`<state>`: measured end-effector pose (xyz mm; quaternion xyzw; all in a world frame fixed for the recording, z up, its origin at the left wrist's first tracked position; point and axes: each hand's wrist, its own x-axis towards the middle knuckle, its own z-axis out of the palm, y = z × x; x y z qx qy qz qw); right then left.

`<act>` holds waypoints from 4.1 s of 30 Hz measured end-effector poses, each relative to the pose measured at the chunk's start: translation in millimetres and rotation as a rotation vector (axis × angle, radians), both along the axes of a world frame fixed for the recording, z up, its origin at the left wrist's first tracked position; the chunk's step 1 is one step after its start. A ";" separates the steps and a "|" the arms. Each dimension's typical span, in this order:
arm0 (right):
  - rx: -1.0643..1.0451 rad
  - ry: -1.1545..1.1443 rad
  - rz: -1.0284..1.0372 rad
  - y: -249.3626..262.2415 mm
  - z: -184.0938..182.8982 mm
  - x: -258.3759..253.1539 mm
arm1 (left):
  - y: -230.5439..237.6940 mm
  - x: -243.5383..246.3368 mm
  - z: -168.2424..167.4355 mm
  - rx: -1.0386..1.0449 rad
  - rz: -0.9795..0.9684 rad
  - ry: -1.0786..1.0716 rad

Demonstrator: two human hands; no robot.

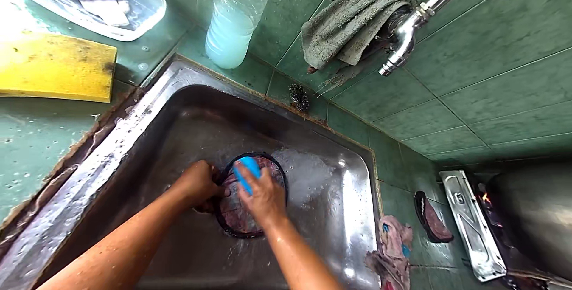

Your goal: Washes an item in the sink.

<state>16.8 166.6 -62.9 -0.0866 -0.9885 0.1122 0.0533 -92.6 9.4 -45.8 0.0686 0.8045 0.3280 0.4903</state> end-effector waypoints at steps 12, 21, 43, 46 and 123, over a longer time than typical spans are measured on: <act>-0.038 -0.155 -0.238 -21.8 11.2 15.1 | 2.7 1.2 -3.4 -0.009 0.028 0.027; -0.267 -0.122 -0.683 69.6 49.7 -11.1 | 19.6 49.4 20.6 -0.022 -0.325 -0.406; 0.040 -0.188 -0.403 58.0 17.5 26.7 | 21.4 10.6 3.9 -0.083 -0.238 0.318; 0.059 -0.281 -0.608 108.4 33.1 32.2 | 21.6 10.9 2.9 -0.071 -0.220 0.304; -0.006 -0.403 -0.357 90.4 45.4 66.9 | 39.0 18.3 23.8 -0.128 -0.289 0.120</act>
